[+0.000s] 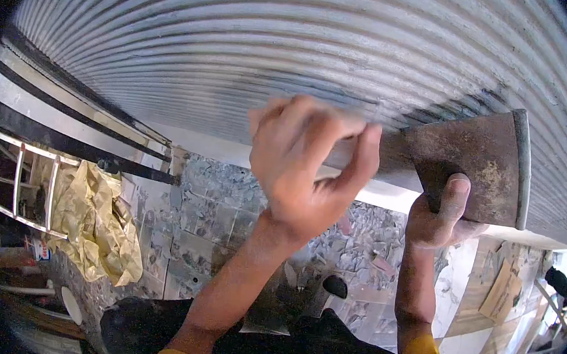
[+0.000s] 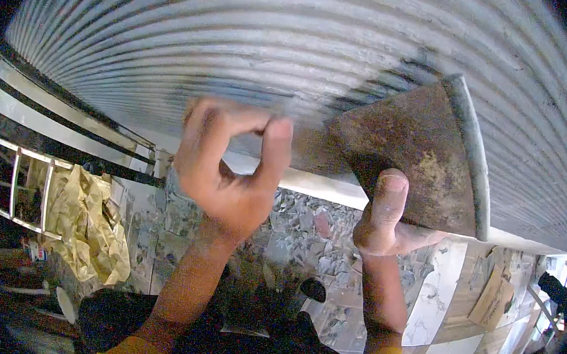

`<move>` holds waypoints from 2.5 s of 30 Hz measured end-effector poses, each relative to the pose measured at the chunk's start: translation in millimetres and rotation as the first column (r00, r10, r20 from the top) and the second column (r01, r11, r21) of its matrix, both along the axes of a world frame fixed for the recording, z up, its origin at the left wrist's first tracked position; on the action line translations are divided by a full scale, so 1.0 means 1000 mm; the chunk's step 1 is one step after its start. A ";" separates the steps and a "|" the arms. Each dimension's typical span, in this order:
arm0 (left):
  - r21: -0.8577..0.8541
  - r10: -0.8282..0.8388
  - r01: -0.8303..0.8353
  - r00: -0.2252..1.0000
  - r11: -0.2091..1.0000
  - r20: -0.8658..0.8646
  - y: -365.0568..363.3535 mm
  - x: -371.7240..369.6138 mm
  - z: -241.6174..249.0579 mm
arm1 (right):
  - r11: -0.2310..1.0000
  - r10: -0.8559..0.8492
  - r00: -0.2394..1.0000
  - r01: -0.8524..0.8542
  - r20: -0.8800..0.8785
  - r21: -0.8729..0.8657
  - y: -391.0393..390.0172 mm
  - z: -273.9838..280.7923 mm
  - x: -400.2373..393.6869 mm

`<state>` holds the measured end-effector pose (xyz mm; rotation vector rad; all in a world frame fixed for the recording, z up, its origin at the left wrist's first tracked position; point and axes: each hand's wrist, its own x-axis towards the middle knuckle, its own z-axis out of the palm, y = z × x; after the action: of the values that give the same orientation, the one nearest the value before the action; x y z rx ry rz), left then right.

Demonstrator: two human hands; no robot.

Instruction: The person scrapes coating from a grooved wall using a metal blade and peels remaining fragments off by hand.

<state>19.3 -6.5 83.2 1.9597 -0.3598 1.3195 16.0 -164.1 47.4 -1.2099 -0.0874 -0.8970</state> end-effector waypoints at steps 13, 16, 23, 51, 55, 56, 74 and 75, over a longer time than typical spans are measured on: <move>-0.051 0.040 -0.039 0.999 0.998 0.008 0.015 -0.001 -0.015 | 0.999 0.021 1.000 -0.022 -0.008 -0.036 0.028 -0.002 0.007; 0.042 0.051 -0.050 0.998 0.998 -0.023 0.019 -0.002 -0.022 | 0.988 0.150 0.987 -0.147 -0.065 0.042 0.033 -0.002 -0.006; 0.046 0.024 -0.020 0.994 0.999 -0.102 0.014 -0.010 -0.027 | 0.975 0.216 0.952 -0.221 -0.217 0.004 0.043 0.005 -0.017; -0.034 0.146 -0.172 0.913 0.985 -0.380 0.004 -0.010 0.041 | 0.984 0.149 0.982 -0.136 -0.117 0.113 0.017 -0.004 -0.015; -0.016 0.162 -0.173 0.947 0.985 -0.279 0.003 -0.006 0.036 | 0.976 0.177 0.980 -0.163 -0.088 0.147 0.007 -0.005 -0.015; -0.008 0.169 -0.178 0.946 0.984 -0.276 0.002 -0.005 0.038 | 0.984 0.144 0.987 -0.136 -0.063 0.116 0.005 -0.007 -0.013; 0.045 0.050 -0.046 0.994 0.998 -0.099 -0.007 -0.015 0.008 | 0.972 0.182 0.983 -0.182 0.016 0.148 -0.006 -0.005 -0.016; 0.034 0.065 -0.061 0.993 0.998 -0.100 -0.011 -0.014 0.002 | 0.973 0.181 0.983 -0.181 0.016 0.145 -0.007 -0.006 -0.017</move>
<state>5.1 -17.8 85.6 2.0705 -0.2730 1.2548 -0.5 -170.7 41.8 -1.0461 -0.1299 -0.7322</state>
